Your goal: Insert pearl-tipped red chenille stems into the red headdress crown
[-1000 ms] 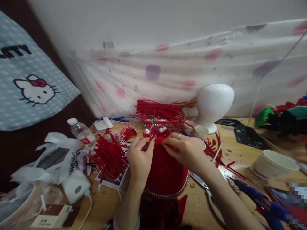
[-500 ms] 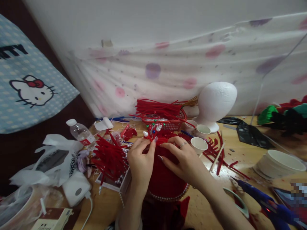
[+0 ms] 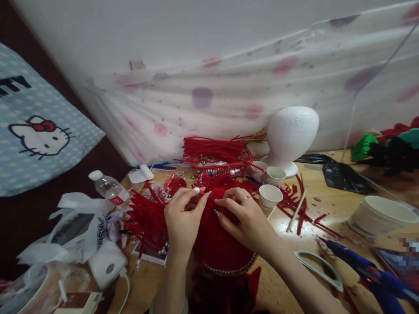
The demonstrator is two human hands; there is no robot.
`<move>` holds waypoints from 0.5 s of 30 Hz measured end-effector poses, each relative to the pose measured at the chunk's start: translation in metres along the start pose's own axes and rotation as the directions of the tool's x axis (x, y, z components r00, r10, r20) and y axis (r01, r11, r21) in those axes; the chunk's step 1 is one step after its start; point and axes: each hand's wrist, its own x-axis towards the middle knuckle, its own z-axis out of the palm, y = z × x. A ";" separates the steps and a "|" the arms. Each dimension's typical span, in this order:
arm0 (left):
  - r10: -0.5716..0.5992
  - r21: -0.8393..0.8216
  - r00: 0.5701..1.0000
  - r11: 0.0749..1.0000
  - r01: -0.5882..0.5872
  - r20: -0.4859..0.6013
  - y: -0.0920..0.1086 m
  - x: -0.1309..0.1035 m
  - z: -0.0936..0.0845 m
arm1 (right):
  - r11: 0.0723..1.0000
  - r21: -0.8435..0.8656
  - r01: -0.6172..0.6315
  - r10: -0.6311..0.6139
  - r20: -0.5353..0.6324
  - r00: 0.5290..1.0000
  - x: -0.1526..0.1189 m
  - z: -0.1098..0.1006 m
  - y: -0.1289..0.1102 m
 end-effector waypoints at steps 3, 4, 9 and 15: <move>0.015 -0.017 0.999 1.000 -0.014 0.033 -0.002 -0.003 -0.001 | 1.000 0.006 0.000 0.000 -0.006 1.000 0.000 0.001 -0.001; 0.018 -0.018 0.999 1.000 -0.017 0.048 -0.003 -0.004 -0.001 | 1.000 0.006 0.001 -0.001 -0.008 1.000 0.000 0.001 -0.001; -0.017 -0.026 0.999 1.000 0.018 0.028 -0.009 -0.014 -0.003 | 1.000 -0.002 0.018 -0.018 0.007 1.000 0.000 0.001 -0.002; -0.336 -0.018 0.938 0.942 0.335 -0.087 -0.017 -0.032 0.004 | 0.999 -0.023 0.040 -0.039 0.006 0.999 0.001 0.002 -0.005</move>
